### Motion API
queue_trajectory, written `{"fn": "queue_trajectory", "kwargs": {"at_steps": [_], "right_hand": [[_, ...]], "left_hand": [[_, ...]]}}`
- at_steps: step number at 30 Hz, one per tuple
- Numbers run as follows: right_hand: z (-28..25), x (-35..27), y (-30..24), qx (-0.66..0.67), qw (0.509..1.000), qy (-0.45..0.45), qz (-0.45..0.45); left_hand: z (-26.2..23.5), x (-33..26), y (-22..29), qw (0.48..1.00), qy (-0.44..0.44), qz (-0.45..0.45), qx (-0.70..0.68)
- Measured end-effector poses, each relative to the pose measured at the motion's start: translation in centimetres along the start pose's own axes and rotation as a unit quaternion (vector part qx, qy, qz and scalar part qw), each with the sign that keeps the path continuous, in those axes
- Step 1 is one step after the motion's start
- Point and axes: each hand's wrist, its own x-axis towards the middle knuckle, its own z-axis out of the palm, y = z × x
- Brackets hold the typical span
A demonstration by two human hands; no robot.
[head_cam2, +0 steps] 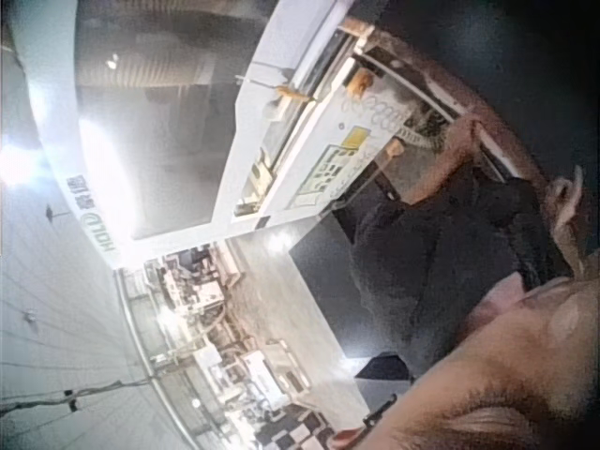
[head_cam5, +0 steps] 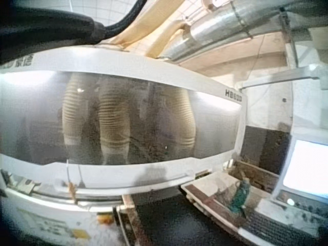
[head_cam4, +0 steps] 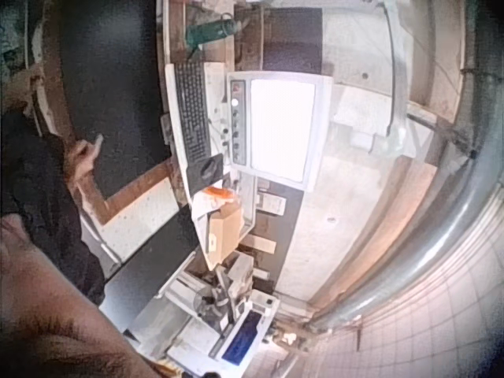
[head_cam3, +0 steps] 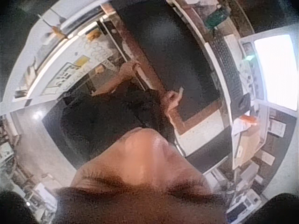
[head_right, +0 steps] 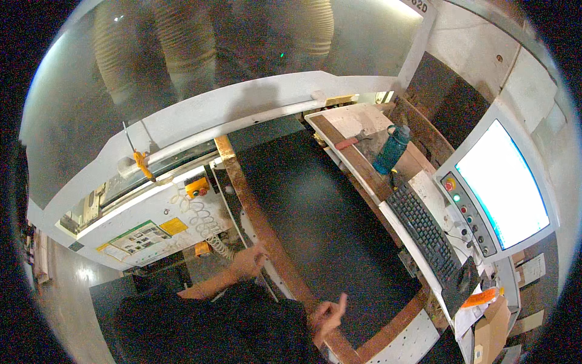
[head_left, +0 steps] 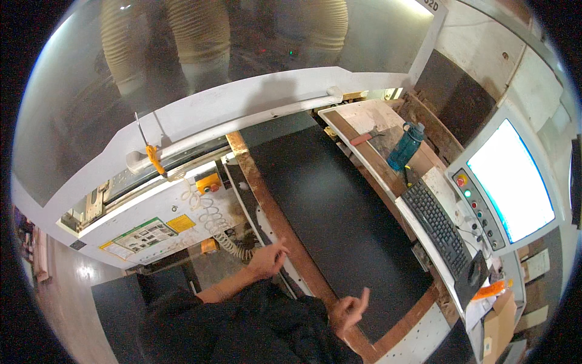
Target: The person moves black panels onto an industrial processing machine for alignment and then uses a yellow hand tool to scrape the edges of a panel.
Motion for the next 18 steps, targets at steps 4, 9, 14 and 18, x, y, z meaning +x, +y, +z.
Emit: {"fn": "queue_trajectory", "kwargs": {"at_steps": [4,9,14,18], "right_hand": [[2.7,0.8,-0.7,-0.075,0.947,-0.308,-0.061],[9.7,-1.6,1.4,0.020,0.922,-0.281,-0.267],[14.7,-1.0,-3.3,0.022,0.957,-0.238,-0.166],[16.0,-0.1,-4.9,0.019,0.961,-0.230,-0.151]], "left_hand": [[2.5,-0.3,2.1,0.968,-0.249,0.030,-0.014],[5.1,-0.1,3.1,0.888,-0.443,0.118,-0.036],[5.2,0.3,1.7,0.873,-0.455,0.143,-0.100],[4.7,0.7,0.9,0.873,-0.448,0.149,-0.126]]}}
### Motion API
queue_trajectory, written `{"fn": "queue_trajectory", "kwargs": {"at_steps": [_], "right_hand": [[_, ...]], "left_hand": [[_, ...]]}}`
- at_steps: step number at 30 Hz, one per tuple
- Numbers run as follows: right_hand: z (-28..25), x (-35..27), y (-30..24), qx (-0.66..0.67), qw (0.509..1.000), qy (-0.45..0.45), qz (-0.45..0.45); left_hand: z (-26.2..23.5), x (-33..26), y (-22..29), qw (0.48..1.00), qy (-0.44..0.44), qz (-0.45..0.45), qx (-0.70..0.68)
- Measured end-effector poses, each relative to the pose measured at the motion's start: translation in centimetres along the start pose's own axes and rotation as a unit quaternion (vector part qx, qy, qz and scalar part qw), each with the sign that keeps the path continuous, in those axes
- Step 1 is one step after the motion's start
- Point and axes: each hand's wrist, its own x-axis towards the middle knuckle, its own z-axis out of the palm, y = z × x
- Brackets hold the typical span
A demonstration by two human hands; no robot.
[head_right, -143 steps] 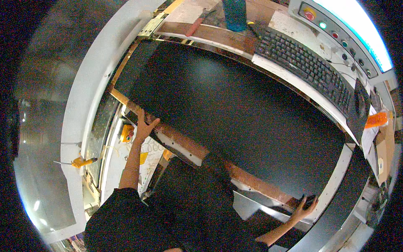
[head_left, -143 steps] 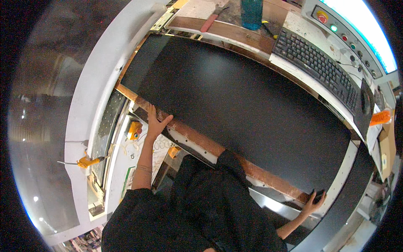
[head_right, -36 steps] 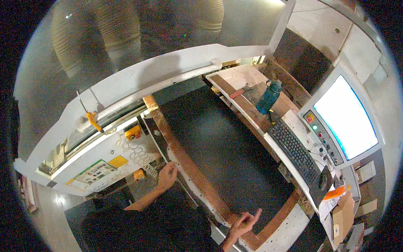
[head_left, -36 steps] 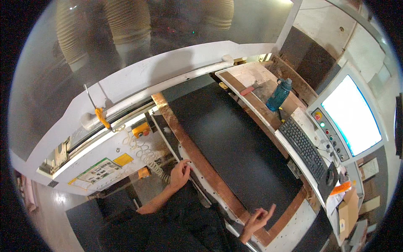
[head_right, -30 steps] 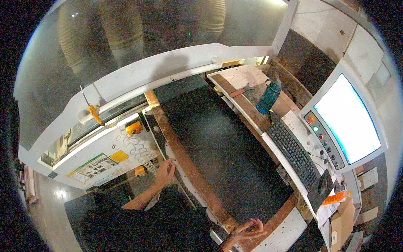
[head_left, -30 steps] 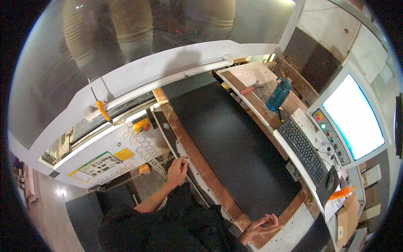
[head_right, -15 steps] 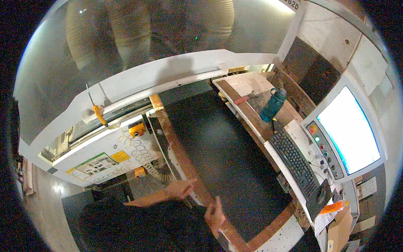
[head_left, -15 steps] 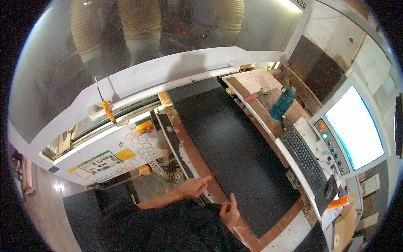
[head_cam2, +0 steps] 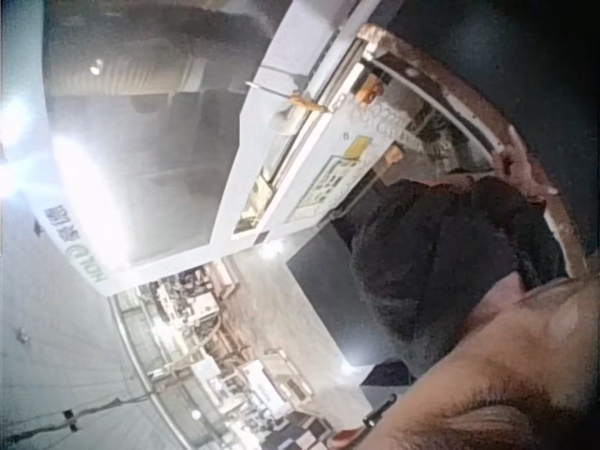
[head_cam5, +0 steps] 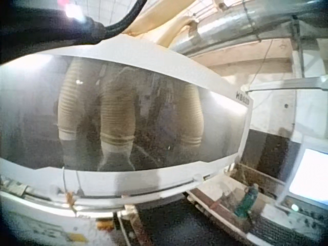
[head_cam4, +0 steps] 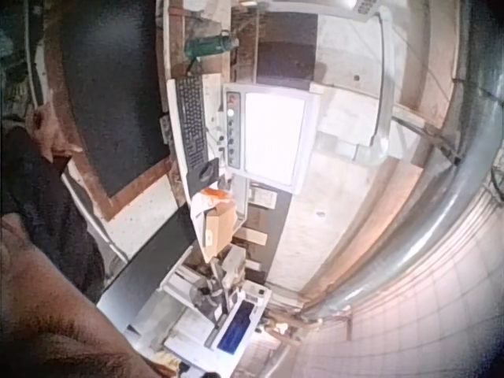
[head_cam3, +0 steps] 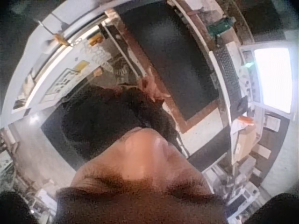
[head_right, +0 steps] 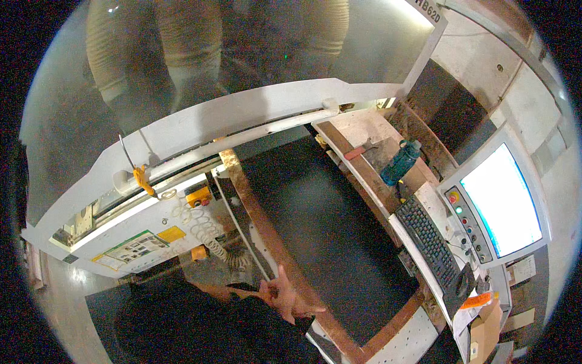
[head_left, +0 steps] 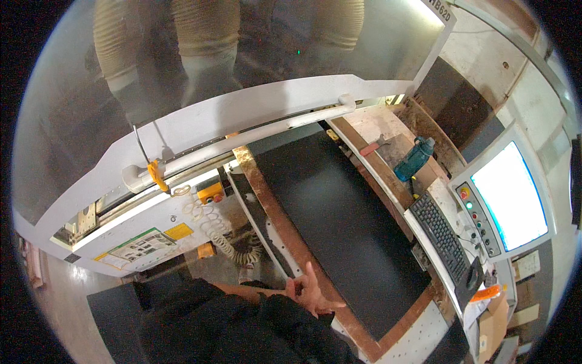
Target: The person moves black panels onto an industrial processing machine for alignment and then uses a yellow hand tool to scrape the edges of a panel.
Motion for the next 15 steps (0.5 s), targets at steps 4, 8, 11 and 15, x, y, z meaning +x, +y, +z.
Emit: {"fn": "queue_trajectory", "kwargs": {"at_steps": [4,8,11,15], "right_hand": [[0.6,-0.1,-0.6,-0.003,1.000,0.002,0.014],[0.7,-0.7,-0.9,-0.003,1.000,0.008,0.023],[1.3,-0.4,-0.8,-0.004,1.000,0.011,0.028],[2.1,-0.8,-1.5,0.001,0.999,0.017,0.036]], "left_hand": [[-0.3,-1.0,-0.5,1.000,-0.010,0.009,-0.025],[0.0,-1.8,-0.3,0.999,-0.018,0.013,-0.039],[-0.2,-1.5,-0.4,0.998,-0.026,0.019,-0.046],[0.2,-2.3,-0.1,0.998,-0.037,0.022,-0.052]]}}
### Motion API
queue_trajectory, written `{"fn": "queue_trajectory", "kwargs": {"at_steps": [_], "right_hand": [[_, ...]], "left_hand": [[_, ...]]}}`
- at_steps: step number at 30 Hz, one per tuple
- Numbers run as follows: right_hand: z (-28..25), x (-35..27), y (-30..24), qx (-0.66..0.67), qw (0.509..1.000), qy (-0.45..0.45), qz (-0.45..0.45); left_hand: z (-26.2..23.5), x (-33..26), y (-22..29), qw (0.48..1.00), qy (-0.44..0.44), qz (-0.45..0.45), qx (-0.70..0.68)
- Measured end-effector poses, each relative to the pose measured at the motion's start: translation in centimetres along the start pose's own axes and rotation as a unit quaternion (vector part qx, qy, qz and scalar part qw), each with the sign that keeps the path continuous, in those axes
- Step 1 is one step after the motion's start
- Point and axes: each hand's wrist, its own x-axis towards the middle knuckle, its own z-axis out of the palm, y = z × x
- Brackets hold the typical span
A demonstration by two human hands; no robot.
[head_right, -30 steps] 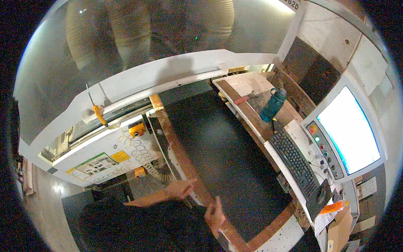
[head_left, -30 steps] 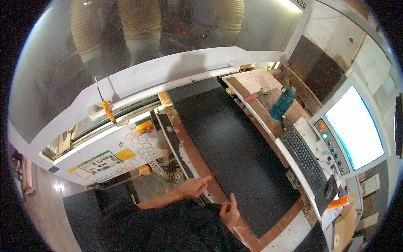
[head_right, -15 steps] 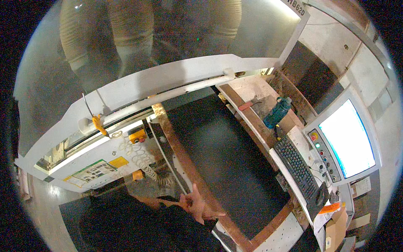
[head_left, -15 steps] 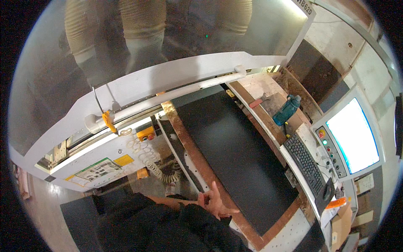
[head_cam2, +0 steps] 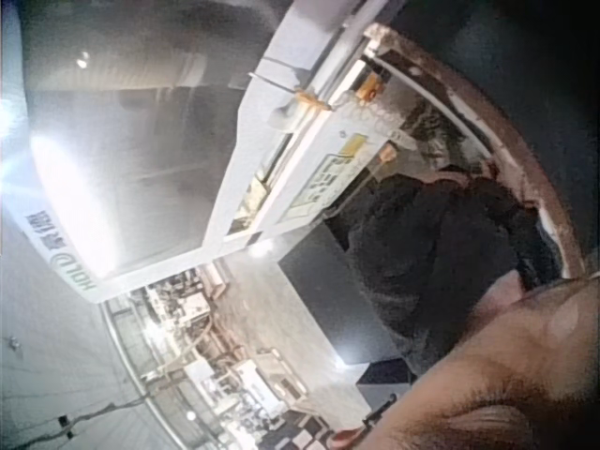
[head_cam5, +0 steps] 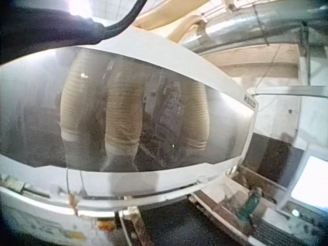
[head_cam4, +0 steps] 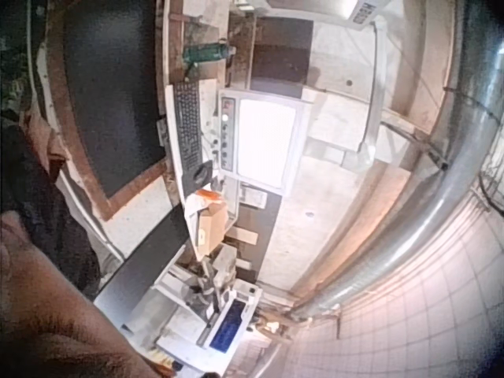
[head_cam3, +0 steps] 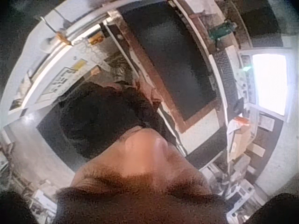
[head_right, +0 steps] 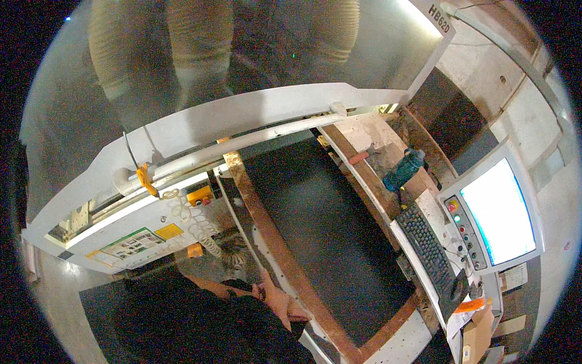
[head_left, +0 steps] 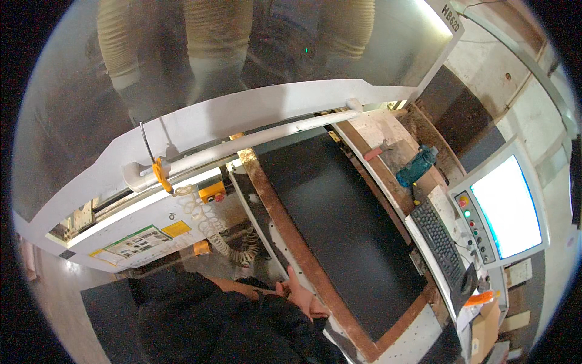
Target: The person moves black panels onto an industrial processing machine for alignment and then uses a yellow hand tool to scrape the edges of a panel.
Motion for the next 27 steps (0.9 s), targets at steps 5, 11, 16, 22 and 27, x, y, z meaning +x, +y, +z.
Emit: {"fn": "queue_trajectory", "kwargs": {"at_steps": [5,11,16,22,27], "right_hand": [[0.3,0.1,0.3,0.007,1.000,0.008,0.002],[-0.5,-0.6,0.8,0.013,0.999,0.027,0.010],[-1.7,-3.1,2.7,0.025,0.994,0.102,0.000],[-4.0,-7.3,3.8,0.010,0.985,0.142,0.097],[-3.1,-7.5,6.4,0.009,0.979,0.129,0.155]], "left_hand": [[-0.2,0.4,0.2,1.000,-0.012,0.000,-0.001],[0.4,0.7,0.3,1.000,-0.021,0.004,-0.010],[1.2,1.1,-0.5,0.998,0.052,0.015,-0.037],[-0.9,0.6,2.9,0.960,0.239,-0.131,-0.068],[1.3,1.9,-0.3,0.956,0.292,0.026,0.009]]}}
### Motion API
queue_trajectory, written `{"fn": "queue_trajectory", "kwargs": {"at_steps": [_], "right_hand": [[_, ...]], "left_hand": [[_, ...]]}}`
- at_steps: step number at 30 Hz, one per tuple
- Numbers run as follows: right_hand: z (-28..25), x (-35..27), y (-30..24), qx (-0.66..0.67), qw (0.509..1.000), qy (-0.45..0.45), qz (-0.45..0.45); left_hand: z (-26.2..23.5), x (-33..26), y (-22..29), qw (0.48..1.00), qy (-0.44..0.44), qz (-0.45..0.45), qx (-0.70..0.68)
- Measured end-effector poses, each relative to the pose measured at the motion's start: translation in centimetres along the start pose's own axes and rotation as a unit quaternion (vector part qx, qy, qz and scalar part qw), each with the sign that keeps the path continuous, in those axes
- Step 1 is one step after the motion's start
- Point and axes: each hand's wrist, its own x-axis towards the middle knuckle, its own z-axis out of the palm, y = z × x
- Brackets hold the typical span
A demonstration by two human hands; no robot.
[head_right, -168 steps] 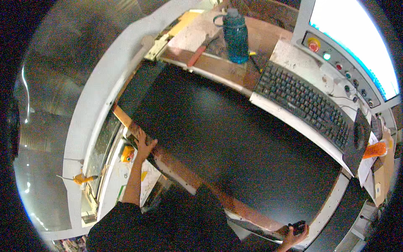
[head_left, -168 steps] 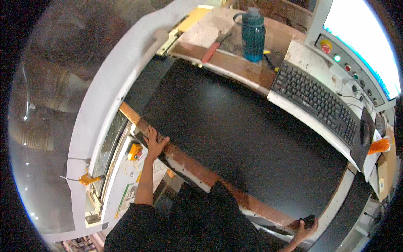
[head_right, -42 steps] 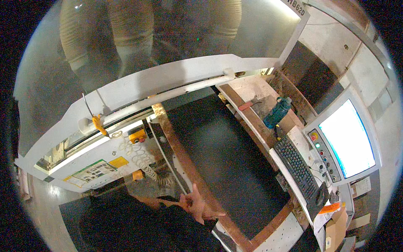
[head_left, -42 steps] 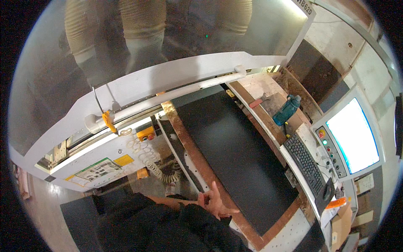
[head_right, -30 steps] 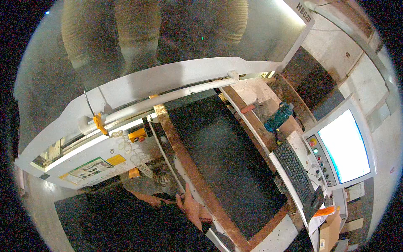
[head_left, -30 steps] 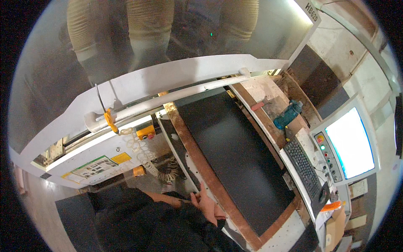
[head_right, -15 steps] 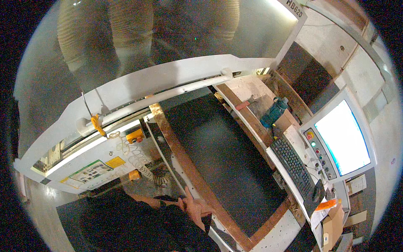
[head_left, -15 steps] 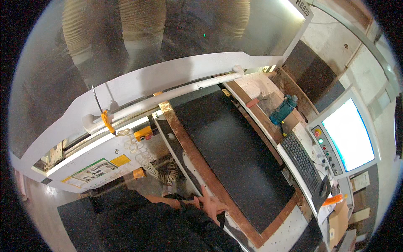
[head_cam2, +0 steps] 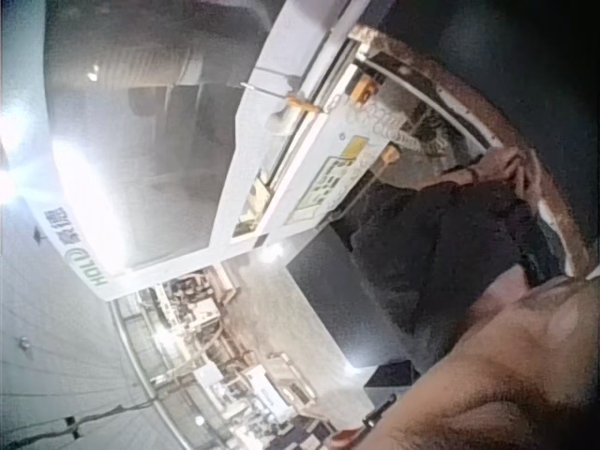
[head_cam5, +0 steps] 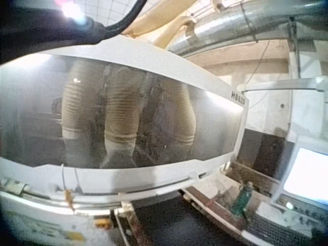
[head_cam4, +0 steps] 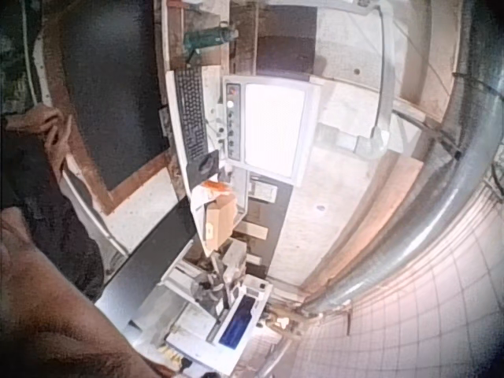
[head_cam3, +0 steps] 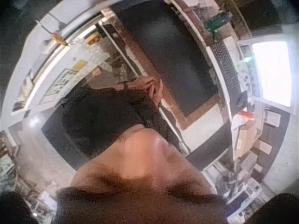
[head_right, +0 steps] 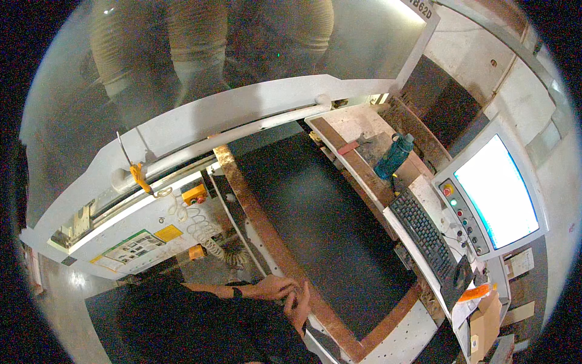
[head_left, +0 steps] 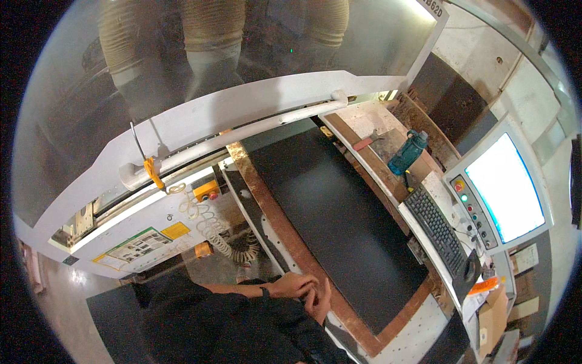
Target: The person moves black panels onto an industrial processing machine for alignment and then uses a yellow hand tool to scrape the edges of a panel.
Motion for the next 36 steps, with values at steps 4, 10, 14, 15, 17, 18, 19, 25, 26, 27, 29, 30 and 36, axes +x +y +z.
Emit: {"fn": "queue_trajectory", "kwargs": {"at_steps": [4,10,14,15,17,18,19,25,26,27,29,30,36], "right_hand": [[-1.6,1.1,-4.3,0.141,0.986,-0.060,0.071],[-7.0,2.8,-8.6,0.108,0.990,0.052,-0.072],[-10.6,3.0,-6.4,0.012,0.989,-0.115,0.090],[-11.8,1.8,-2.0,0.071,0.978,-0.109,0.161],[-14.5,2.0,-2.9,0.199,0.956,0.019,0.214],[-14.9,2.0,-1.3,0.143,0.969,0.133,0.154],[-15.4,1.9,-1.1,0.080,0.960,0.254,0.091],[-15.2,2.4,1.6,0.154,0.946,0.283,0.024],[-15.5,2.6,2.0,0.160,0.937,0.304,0.057],[-15.5,2.7,2.5,0.166,0.927,0.325,0.089],[-15.2,1.4,4.3,0.176,0.937,0.289,0.088],[-15.2,0.6,5.4,0.180,0.941,0.271,0.088],[-12.9,1.0,0.7,0.224,0.935,0.221,0.167]], "left_hand": [[-0.2,-0.3,-0.2,0.999,0.004,-0.038,-0.012],[-4.2,-0.2,3.0,0.991,0.050,-0.128,-0.006],[-4.8,-1.9,-0.3,0.971,0.162,-0.171,0.025],[-5.1,-1.8,-0.7,0.963,0.225,-0.151,0.008],[-7.2,-2.3,-1.7,0.925,0.360,-0.123,-0.012],[-8.2,-2.6,-2.4,0.909,0.402,-0.111,0.006],[-9.0,-2.4,-3.1,0.894,0.437,-0.092,0.017],[-10.8,-3.3,-4.8,0.883,0.454,-0.105,-0.063],[-11.0,-3.3,-4.8,0.884,0.440,-0.128,-0.089],[-11.2,-3.4,-4.8,0.885,0.426,-0.151,-0.115],[-12.1,-2.5,-4.2,0.818,0.516,-0.230,0.108],[-12.6,-2.0,-3.7,0.764,0.548,-0.265,0.216],[-13.8,-2.1,-0.7,0.913,0.387,-0.131,0.015]]}}
